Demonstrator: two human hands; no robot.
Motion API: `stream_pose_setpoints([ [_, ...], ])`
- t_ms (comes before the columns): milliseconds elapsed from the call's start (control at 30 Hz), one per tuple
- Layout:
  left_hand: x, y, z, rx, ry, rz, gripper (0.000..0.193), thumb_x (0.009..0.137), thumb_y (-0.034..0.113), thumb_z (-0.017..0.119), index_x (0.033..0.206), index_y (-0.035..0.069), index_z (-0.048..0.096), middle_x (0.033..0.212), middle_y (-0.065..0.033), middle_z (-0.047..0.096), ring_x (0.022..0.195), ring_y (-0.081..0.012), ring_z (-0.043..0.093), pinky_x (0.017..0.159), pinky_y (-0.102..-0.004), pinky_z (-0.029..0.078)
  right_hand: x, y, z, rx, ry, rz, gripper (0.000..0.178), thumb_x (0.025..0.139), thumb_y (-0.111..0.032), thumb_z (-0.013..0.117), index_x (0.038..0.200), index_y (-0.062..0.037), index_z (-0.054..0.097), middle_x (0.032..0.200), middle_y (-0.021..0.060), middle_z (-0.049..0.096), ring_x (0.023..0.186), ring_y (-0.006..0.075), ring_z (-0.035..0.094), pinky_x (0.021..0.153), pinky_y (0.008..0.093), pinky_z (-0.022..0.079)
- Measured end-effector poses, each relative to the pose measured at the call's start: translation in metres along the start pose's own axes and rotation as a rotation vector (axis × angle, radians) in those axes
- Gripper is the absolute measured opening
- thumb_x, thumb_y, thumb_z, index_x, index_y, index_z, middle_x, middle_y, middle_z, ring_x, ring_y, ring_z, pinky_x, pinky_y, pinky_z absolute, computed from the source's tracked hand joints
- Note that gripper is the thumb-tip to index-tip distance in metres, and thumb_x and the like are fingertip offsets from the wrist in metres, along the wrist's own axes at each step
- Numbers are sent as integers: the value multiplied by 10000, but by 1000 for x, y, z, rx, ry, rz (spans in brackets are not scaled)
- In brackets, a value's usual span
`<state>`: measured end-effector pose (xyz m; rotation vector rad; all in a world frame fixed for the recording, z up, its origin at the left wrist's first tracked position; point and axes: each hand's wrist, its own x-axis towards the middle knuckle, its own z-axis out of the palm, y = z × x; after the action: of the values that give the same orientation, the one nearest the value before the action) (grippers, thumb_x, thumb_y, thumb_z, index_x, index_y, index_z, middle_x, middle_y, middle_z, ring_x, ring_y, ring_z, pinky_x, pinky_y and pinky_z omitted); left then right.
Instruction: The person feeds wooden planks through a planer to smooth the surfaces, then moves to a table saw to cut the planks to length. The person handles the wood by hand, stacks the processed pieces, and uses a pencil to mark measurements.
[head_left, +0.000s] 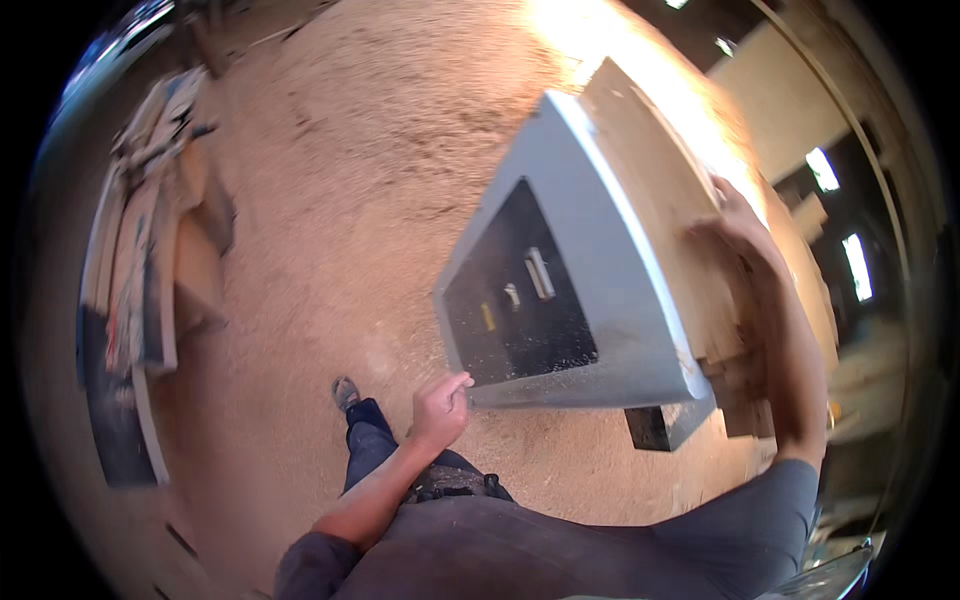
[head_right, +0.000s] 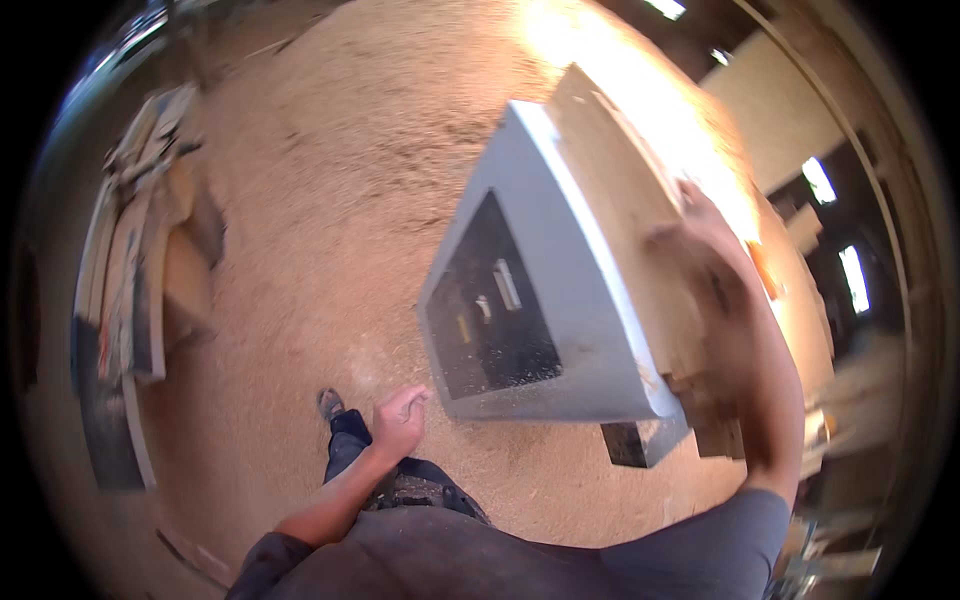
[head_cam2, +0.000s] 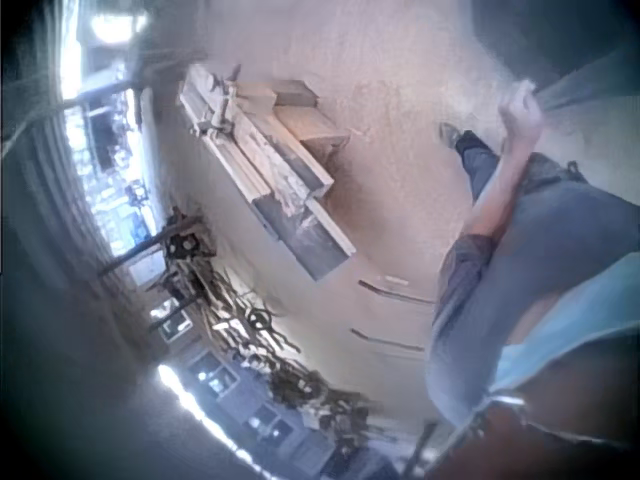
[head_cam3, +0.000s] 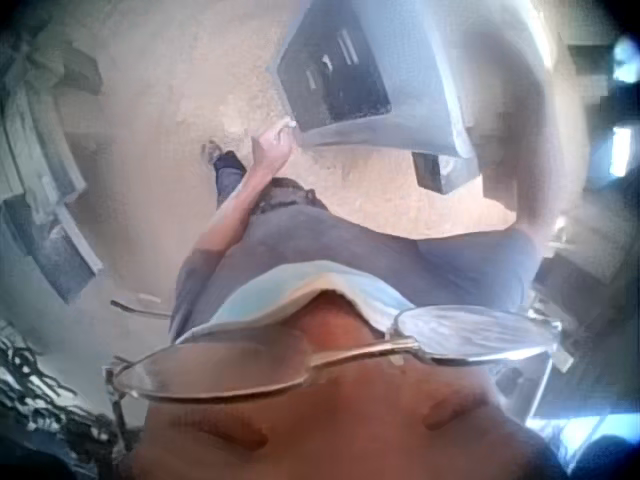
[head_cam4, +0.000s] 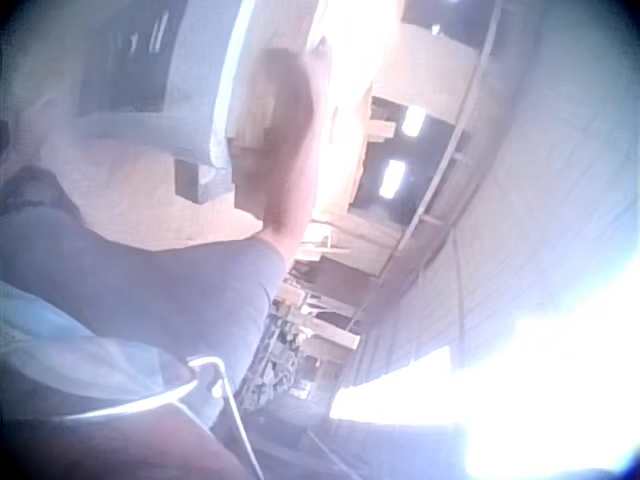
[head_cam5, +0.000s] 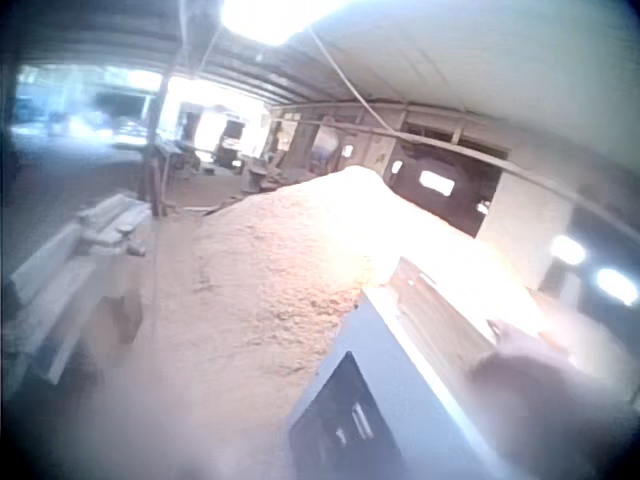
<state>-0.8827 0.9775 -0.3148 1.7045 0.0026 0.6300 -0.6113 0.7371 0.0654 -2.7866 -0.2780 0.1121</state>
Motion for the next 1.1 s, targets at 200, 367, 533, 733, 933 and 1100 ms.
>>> stream_pose_setpoints([
  [200,-84,23,-67,120,79,42,238,815,-36,592,999,29,728,875,-161,702,780,-339,691,678,-439,545,19,98,-13,187,-133,-188,956,642,-84,752,1512,4,367,1369,206,594,1245,330,606,1019,439,538],
  [367,-120,18,-125,177,143,-38,274,830,-30,566,1052,3,723,865,-189,708,777,-379,686,699,-459,548,-102,-10,33,255,-87,-530,897,697,-109,725,1514,25,380,1375,248,579,1281,348,572,1117,436,437],
  [533,-208,-2,-240,-48,277,-532,367,936,87,652,1270,-64,636,1035,-170,739,946,-250,717,831,-352,561,-244,-260,128,-208,-310,-441,672,861,-69,673,1464,-15,382,1255,296,614,1171,376,631,1043,471,523],
  [733,-272,65,-332,-1000,151,-562,935,869,297,781,1574,-39,268,1495,-196,496,1383,-317,490,1145,-444,374,-366,-335,300,-104,-525,-845,1005,755,-213,780,1586,-37,243,1129,282,674,992,458,678,872,512,545],
  [933,-379,115,-445,-1184,544,-304,947,754,288,828,1548,56,367,1514,-158,485,1412,-334,458,1206,-495,340,-506,-456,418,263,-923,-1042,1165,669,-243,861,1622,-55,218,1183,298,666,1103,463,655,985,455,497],
  [1100,-468,167,-531,-935,836,-100,984,717,241,810,1558,41,340,1485,-152,501,1396,-347,477,1186,-505,394,-598,-555,448,457,-1215,-1178,1206,655,-173,890,1634,-61,195,1143,229,667,1068,357,656,998,404,487],
])
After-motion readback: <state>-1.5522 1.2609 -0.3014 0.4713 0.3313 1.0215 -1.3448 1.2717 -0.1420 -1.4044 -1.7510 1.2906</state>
